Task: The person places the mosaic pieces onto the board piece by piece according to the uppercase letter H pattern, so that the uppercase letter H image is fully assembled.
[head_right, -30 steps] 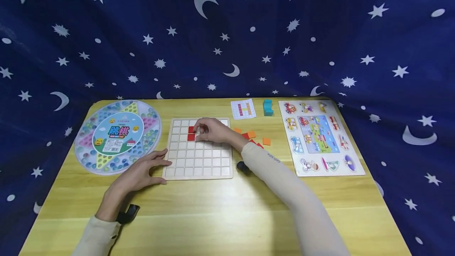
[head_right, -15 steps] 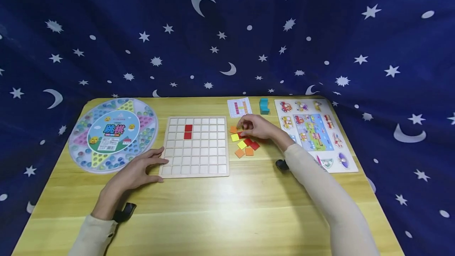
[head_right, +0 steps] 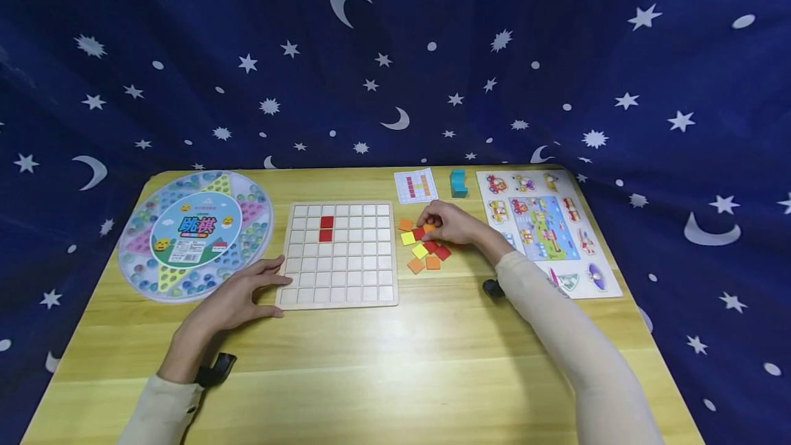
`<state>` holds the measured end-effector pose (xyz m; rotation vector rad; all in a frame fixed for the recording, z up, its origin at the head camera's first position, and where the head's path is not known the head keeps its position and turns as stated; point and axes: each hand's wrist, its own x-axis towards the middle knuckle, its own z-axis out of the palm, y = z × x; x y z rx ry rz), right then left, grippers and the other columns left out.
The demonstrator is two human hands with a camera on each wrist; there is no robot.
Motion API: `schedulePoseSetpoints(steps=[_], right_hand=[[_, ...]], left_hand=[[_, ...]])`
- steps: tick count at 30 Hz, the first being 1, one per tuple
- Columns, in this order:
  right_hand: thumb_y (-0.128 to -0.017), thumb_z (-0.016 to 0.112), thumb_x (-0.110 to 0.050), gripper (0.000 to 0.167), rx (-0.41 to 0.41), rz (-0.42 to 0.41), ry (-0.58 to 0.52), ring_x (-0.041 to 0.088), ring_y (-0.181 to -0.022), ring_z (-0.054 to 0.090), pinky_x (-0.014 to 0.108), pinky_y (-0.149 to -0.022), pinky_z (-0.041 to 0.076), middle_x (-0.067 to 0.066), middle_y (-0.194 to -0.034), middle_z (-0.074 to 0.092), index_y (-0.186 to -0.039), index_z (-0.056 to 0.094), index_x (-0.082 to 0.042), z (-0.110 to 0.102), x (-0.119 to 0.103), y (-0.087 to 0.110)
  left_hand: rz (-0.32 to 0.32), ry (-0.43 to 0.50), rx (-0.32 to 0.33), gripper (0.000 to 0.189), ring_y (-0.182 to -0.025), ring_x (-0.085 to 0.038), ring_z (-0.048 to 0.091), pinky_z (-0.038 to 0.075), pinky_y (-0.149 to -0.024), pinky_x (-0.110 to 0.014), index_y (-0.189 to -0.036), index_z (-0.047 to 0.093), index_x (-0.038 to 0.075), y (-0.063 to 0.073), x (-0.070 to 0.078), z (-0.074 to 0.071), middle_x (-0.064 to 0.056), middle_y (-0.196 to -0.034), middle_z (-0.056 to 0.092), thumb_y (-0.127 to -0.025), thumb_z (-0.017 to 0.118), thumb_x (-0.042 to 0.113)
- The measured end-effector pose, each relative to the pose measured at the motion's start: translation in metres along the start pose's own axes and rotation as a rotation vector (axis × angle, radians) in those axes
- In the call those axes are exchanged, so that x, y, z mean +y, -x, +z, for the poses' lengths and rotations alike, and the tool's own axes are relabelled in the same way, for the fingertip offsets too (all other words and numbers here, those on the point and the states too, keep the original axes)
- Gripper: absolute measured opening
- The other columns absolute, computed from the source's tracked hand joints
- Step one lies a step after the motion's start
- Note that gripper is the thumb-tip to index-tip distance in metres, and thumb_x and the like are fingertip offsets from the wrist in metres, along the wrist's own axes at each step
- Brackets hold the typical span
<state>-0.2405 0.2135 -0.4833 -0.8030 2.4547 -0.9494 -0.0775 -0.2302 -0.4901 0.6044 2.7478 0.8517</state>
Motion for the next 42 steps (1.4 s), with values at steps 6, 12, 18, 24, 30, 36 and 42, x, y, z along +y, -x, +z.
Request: schedulePoseSetpoints(steps=[6,12,18,24,30,36,42], right_hand=[[-0.082,0.079,-0.013,0.02,0.02,-0.004,0.0,0.02,-0.084,0.048,0.025,-0.074,0.042,0.008,-0.094,0.057,-0.1,0.07,-0.009,0.001,0.002,0.0],[-0.082,0.08,-0.018,0.021,0.042,-0.011,0.019,0.019,-0.082,0.05,0.023,-0.071,0.043,0.007,-0.092,0.059,-0.098,0.071,-0.009,0.003,0.004,-0.001],[-0.082,0.08,-0.017,0.021,0.052,0.007,0.001,0.02,-0.081,0.051,0.022,-0.07,0.044,0.008,-0.093,0.061,-0.099,0.071,-0.009,0.002,0.001,0.0],[-0.082,0.079,-0.016,0.021,0.067,0.009,0.022,0.019,-0.078,0.052,0.021,-0.067,0.045,0.005,-0.091,0.061,-0.1,0.069,-0.01,0.001,0.003,0.0],[-0.082,0.079,-0.017,0.02,0.06,-0.001,0.034,0.019,-0.078,0.052,0.022,-0.067,0.045,0.004,-0.09,0.061,-0.098,0.07,-0.011,0.002,0.0,-0.001],[-0.082,0.079,-0.019,0.02,0.048,-0.019,0.035,0.019,-0.078,0.052,0.022,-0.067,0.046,0.005,-0.089,0.06,-0.096,0.069,-0.009,0.003,-0.006,-0.003],[-0.082,0.079,-0.018,0.02,0.042,-0.055,0.04,0.019,-0.078,0.053,0.023,-0.067,0.046,0.007,-0.088,0.06,-0.096,0.068,-0.007,0.005,-0.012,-0.005]], left_hand=[[0.0,0.0,0.001,0.054,-0.139,-0.037,0.04,0.036,-0.11,-0.056,-0.122,0.069,0.018,0.0,0.0,0.0,-0.011,-0.152,0.044,-0.073,0.086,0.034],[0.003,-0.003,-0.002,0.054,-0.139,-0.037,0.04,0.036,-0.11,-0.057,-0.122,0.069,0.018,-0.001,0.0,0.0,-0.012,-0.152,0.043,-0.074,0.085,0.034],[-0.002,-0.001,-0.007,0.054,-0.139,-0.036,0.04,0.036,-0.11,-0.056,-0.122,0.069,0.018,-0.001,0.0,0.001,-0.011,-0.153,0.043,-0.074,0.085,0.035],[0.004,-0.004,-0.004,0.053,-0.139,-0.036,0.04,0.036,-0.11,-0.055,-0.122,0.069,0.018,-0.001,-0.001,0.0,-0.011,-0.153,0.043,-0.074,0.085,0.034],[0.001,-0.003,-0.003,0.058,-0.139,-0.036,0.04,0.037,-0.109,-0.056,-0.127,0.067,0.021,0.0,-0.001,0.0,-0.011,-0.153,0.043,-0.074,0.085,0.034],[-0.003,-0.008,-0.004,0.057,-0.139,-0.038,0.04,0.037,-0.109,-0.057,-0.126,0.067,0.02,0.0,0.0,0.0,-0.012,-0.152,0.043,-0.074,0.085,0.033],[-0.001,-0.004,-0.01,0.057,-0.14,-0.037,0.039,0.036,-0.11,-0.056,-0.127,0.067,0.02,0.0,0.0,-0.001,-0.011,-0.152,0.043,-0.075,0.085,0.034]])
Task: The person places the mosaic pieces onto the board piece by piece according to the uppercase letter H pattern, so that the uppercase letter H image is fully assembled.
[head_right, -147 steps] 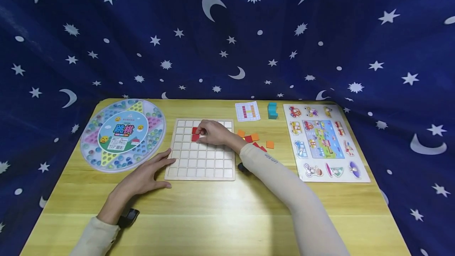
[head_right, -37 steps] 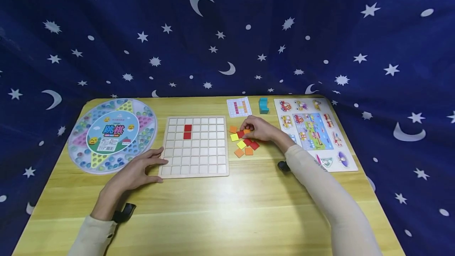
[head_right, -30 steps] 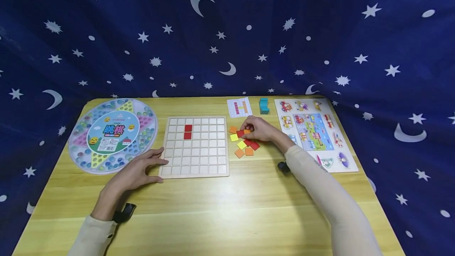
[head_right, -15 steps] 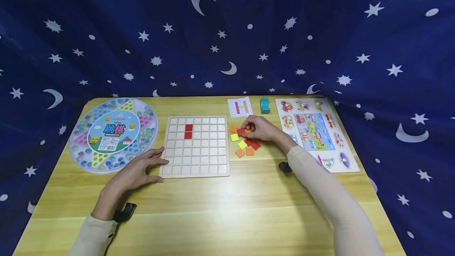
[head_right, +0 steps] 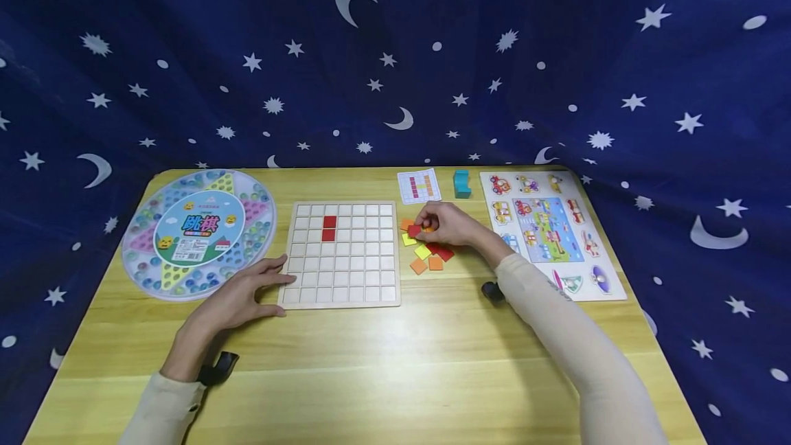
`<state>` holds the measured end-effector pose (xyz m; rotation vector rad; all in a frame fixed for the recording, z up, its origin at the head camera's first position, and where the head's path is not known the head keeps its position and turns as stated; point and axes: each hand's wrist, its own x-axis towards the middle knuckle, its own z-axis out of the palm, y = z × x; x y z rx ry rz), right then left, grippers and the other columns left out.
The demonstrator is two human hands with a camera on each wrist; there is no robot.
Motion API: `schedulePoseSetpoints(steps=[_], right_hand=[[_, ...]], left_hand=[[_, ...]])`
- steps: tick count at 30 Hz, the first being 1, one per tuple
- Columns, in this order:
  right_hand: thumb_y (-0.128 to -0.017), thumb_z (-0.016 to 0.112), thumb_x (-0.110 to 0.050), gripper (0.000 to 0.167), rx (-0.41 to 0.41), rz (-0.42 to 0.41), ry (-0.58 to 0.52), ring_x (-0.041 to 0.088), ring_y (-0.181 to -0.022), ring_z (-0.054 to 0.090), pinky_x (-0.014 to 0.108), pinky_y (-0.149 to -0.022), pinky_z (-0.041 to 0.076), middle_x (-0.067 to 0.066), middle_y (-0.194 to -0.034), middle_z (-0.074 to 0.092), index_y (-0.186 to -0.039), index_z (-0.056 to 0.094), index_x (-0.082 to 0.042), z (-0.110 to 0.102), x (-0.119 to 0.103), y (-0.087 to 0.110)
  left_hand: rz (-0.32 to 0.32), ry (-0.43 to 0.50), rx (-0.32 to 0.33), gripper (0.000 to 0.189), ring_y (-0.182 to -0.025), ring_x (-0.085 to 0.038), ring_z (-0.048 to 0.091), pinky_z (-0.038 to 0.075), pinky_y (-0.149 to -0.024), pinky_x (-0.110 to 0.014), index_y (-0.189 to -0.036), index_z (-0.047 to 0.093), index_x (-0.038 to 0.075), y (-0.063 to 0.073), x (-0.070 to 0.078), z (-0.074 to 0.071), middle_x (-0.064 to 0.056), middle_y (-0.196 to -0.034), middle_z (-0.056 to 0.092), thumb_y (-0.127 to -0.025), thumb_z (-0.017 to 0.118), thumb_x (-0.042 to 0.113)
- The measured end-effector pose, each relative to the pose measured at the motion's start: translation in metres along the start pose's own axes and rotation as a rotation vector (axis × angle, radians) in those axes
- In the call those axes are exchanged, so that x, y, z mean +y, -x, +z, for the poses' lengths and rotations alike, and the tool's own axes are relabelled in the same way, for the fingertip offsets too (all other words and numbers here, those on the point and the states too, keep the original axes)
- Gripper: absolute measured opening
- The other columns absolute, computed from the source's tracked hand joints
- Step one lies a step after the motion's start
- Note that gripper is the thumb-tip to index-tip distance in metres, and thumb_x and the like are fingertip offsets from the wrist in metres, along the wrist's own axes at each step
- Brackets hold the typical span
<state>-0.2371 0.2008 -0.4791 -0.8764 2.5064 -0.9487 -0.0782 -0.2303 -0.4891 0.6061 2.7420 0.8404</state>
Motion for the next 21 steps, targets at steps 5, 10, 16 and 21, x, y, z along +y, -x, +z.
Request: schedulePoseSetpoints(steps=[5,10,16,21], right_hand=[[-0.084,0.078,-0.019,0.019,-0.017,-0.01,-0.029,0.017,-0.077,0.052,0.022,-0.067,0.046,0.006,-0.088,0.06,-0.097,0.068,-0.009,0.003,-0.012,-0.008],[-0.084,0.077,-0.015,0.016,-0.036,-0.055,-0.052,0.016,-0.073,0.049,0.022,-0.063,0.042,0.005,-0.084,0.057,-0.094,0.067,-0.007,0.018,-0.036,-0.026],[-0.084,0.076,-0.013,0.016,-0.067,-0.12,-0.067,0.011,-0.068,0.048,0.02,-0.061,0.041,0.004,-0.081,0.057,-0.095,0.066,-0.007,0.046,-0.065,-0.051],[-0.083,0.078,-0.016,0.019,-0.052,-0.145,-0.062,0.009,-0.065,0.047,0.02,-0.059,0.041,0.004,-0.08,0.058,-0.095,0.066,-0.006,0.062,-0.083,-0.064]], left_hand=[[0.004,-0.003,0.002,0.056,-0.139,-0.037,0.04,0.037,-0.109,-0.056,-0.126,0.067,0.02,0.0,0.001,0.0,-0.012,-0.152,0.043,-0.075,0.085,0.034],[0.005,-0.009,0.007,0.056,-0.139,-0.037,0.04,0.037,-0.109,-0.055,-0.126,0.068,0.019,0.001,0.0,-0.001,-0.012,-0.152,0.043,-0.075,0.085,0.034],[0.009,-0.011,0.007,0.055,-0.139,-0.036,0.04,0.037,-0.109,-0.055,-0.125,0.068,0.019,0.0,0.0,0.0,-0.011,-0.152,0.043,-0.075,0.084,0.035],[0.008,-0.008,0.009,0.054,-0.139,-0.036,0.041,0.037,-0.109,-0.055,-0.124,0.069,0.019,0.001,0.0,0.0,-0.011,-0.152,0.043,-0.075,0.085,0.034]])
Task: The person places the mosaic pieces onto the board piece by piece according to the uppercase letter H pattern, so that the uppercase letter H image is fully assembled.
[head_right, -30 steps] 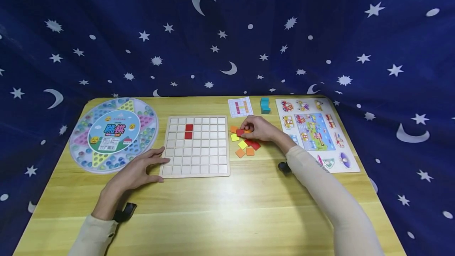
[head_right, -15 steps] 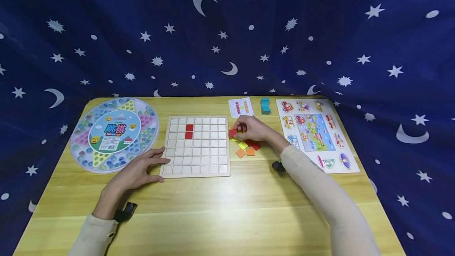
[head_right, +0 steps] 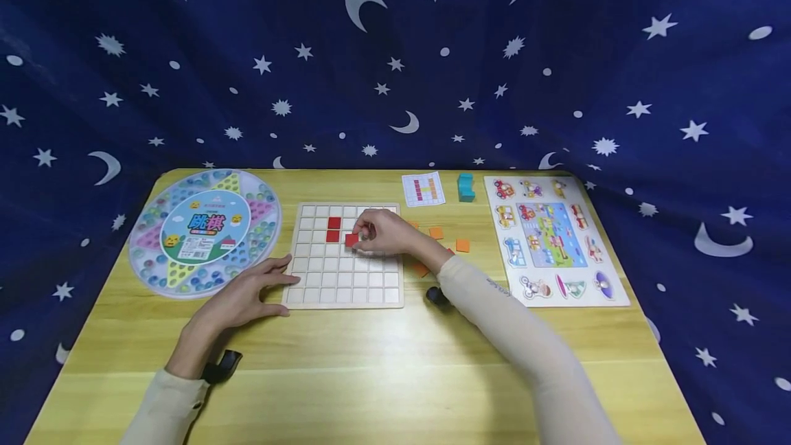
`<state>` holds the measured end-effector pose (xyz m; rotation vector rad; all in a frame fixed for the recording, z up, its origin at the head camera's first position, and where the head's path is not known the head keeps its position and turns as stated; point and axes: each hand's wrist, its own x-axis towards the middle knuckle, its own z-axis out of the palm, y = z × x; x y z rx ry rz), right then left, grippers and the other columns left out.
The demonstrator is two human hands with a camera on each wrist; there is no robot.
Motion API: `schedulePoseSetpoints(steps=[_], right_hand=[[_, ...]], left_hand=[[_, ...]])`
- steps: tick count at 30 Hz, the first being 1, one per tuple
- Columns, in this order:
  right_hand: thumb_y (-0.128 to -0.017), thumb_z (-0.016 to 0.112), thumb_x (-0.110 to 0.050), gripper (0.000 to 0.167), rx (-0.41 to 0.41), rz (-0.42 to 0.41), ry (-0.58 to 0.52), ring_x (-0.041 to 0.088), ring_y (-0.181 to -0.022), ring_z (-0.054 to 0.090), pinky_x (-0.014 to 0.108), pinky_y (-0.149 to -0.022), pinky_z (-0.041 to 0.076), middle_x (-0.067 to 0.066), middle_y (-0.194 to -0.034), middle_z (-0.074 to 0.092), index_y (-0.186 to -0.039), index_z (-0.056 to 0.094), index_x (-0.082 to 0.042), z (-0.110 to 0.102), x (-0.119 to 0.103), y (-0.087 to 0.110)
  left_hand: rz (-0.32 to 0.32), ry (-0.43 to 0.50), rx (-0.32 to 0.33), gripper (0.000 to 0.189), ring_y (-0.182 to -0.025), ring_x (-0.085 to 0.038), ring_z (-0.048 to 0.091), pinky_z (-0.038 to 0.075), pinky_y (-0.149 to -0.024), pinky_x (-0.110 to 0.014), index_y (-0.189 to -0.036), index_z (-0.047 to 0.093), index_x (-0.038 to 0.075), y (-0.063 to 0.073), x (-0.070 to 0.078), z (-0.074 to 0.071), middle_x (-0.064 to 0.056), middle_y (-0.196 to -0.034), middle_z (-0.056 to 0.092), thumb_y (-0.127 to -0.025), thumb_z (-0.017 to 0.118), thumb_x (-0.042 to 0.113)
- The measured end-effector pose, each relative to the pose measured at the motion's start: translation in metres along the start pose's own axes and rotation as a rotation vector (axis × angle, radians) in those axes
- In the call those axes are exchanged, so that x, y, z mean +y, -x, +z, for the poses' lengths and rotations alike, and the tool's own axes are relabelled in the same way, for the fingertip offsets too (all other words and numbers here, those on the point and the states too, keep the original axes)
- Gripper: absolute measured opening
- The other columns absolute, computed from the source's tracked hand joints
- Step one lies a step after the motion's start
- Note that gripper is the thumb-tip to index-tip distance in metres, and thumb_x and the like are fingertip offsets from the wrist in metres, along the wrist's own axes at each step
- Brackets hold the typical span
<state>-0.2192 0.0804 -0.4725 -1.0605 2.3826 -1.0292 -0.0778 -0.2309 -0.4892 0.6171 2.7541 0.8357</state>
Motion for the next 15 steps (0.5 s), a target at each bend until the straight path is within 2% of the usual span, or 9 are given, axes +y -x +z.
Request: schedulePoseSetpoints(steps=[9,15], right_hand=[[-0.083,0.077,-0.021,0.021,-0.02,-0.018,0.085,0.008,-0.068,0.048,0.02,-0.064,0.042,0.002,-0.08,0.059,-0.095,0.067,-0.007,0.017,-0.011,-0.017],[-0.083,0.078,-0.025,0.023,0.0,-0.017,0.121,0.007,-0.068,0.049,0.02,-0.064,0.043,0.0,-0.08,0.06,-0.094,0.068,-0.007,0.027,-0.013,-0.023]], left_hand=[[-0.001,-0.003,-0.007,0.052,-0.139,-0.035,0.041,0.038,-0.109,-0.054,-0.124,0.069,0.02,-0.001,-0.001,0.0,-0.011,-0.153,0.042,-0.075,0.084,0.033],[0.003,-0.001,-0.019,0.049,-0.14,-0.035,0.04,0.038,-0.109,-0.055,-0.122,0.07,0.022,-0.001,-0.002,0.0,-0.01,-0.154,0.041,-0.077,0.083,0.034]])
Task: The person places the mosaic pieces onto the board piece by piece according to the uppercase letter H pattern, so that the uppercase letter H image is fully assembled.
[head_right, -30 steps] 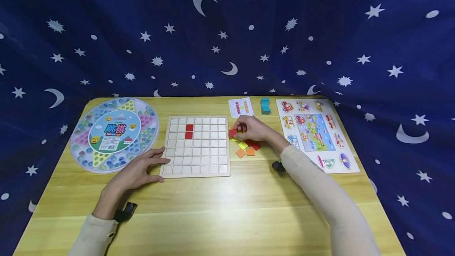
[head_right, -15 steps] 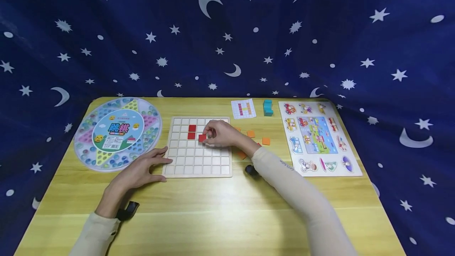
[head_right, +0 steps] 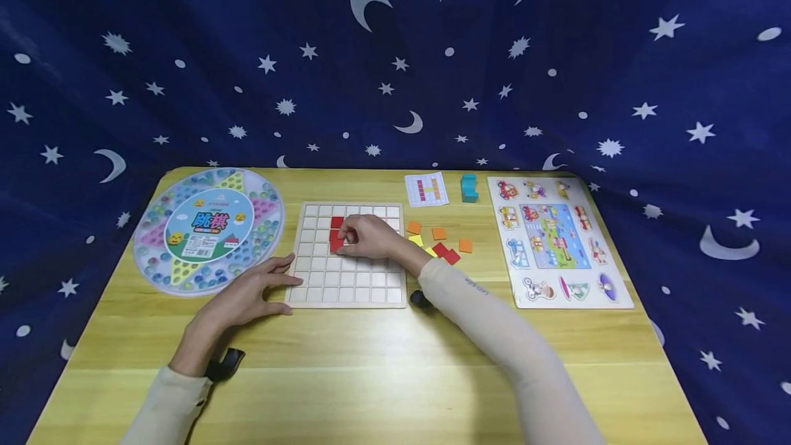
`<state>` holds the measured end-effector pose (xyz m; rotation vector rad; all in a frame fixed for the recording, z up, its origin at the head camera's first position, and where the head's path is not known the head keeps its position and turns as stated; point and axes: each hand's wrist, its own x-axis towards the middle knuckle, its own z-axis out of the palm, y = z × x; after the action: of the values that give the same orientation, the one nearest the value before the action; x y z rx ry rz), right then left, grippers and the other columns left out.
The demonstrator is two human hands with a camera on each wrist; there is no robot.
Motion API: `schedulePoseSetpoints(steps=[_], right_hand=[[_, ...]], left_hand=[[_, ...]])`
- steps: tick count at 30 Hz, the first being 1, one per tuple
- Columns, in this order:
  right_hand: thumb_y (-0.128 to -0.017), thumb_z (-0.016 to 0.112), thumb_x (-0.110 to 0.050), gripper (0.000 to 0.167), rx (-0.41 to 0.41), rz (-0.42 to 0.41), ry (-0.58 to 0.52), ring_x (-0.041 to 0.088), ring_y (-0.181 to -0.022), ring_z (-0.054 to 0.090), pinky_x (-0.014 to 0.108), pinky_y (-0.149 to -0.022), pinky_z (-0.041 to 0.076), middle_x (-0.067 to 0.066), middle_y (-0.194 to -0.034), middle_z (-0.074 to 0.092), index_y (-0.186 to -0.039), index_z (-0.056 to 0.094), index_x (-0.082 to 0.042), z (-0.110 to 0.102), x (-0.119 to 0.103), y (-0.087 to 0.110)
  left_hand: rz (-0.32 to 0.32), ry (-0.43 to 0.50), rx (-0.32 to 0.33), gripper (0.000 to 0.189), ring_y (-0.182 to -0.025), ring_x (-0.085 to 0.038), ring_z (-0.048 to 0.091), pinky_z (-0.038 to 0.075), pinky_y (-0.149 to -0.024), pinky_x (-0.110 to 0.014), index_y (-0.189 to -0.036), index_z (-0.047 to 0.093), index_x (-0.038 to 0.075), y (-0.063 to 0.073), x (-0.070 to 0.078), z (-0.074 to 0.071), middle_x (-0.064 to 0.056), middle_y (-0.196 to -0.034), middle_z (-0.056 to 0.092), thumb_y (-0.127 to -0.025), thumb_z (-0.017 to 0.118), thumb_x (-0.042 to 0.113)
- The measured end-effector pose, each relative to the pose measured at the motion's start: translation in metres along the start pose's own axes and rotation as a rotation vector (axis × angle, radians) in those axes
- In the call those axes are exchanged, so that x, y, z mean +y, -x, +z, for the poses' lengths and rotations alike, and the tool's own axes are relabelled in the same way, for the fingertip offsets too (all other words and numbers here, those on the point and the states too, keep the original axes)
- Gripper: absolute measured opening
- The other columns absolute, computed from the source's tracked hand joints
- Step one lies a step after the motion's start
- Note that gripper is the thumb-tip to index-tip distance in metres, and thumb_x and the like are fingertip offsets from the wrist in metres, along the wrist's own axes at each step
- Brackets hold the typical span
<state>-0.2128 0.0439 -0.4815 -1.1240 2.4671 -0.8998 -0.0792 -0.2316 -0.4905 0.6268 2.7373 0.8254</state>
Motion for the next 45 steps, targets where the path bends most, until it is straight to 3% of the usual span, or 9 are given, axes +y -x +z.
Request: schedulePoseSetpoints(steps=[15,30,45], right_hand=[[-0.082,0.079,-0.029,0.021,0.04,-0.018,0.099,0.005,-0.066,0.047,0.02,-0.065,0.041,-0.004,-0.078,0.06,-0.092,0.069,-0.013,0.012,0.004,-0.002],[-0.082,0.08,-0.033,0.022,0.071,0.017,0.083,0.005,-0.066,0.047,0.02,-0.064,0.04,-0.007,-0.075,0.059,-0.088,0.068,-0.016,0.014,0.004,-0.002],[-0.082,0.08,-0.031,0.02,0.052,-0.008,0.069,0.006,-0.069,0.049,0.022,-0.068,0.041,-0.008,-0.073,0.057,-0.089,0.07,-0.016,0.014,0.006,-0.003]], left_hand=[[-0.003,0.0,0.004,0.049,-0.14,-0.035,0.04,0.038,-0.109,-0.055,-0.121,0.071,0.022,0.0,0.0,0.0,-0.01,-0.154,0.041,-0.075,0.084,0.033],[-0.012,-0.004,-0.014,0.05,-0.14,-0.035,0.039,0.037,-0.109,-0.056,-0.122,0.071,0.022,-0.001,0.0,0.0,-0.011,-0.154,0.041,-0.075,0.084,0.033],[-0.003,-0.007,-0.005,0.049,-0.14,-0.035,0.04,0.038,-0.109,-0.055,-0.121,0.071,0.021,0.0,0.001,-0.001,-0.012,-0.153,0.042,-0.075,0.084,0.033]])
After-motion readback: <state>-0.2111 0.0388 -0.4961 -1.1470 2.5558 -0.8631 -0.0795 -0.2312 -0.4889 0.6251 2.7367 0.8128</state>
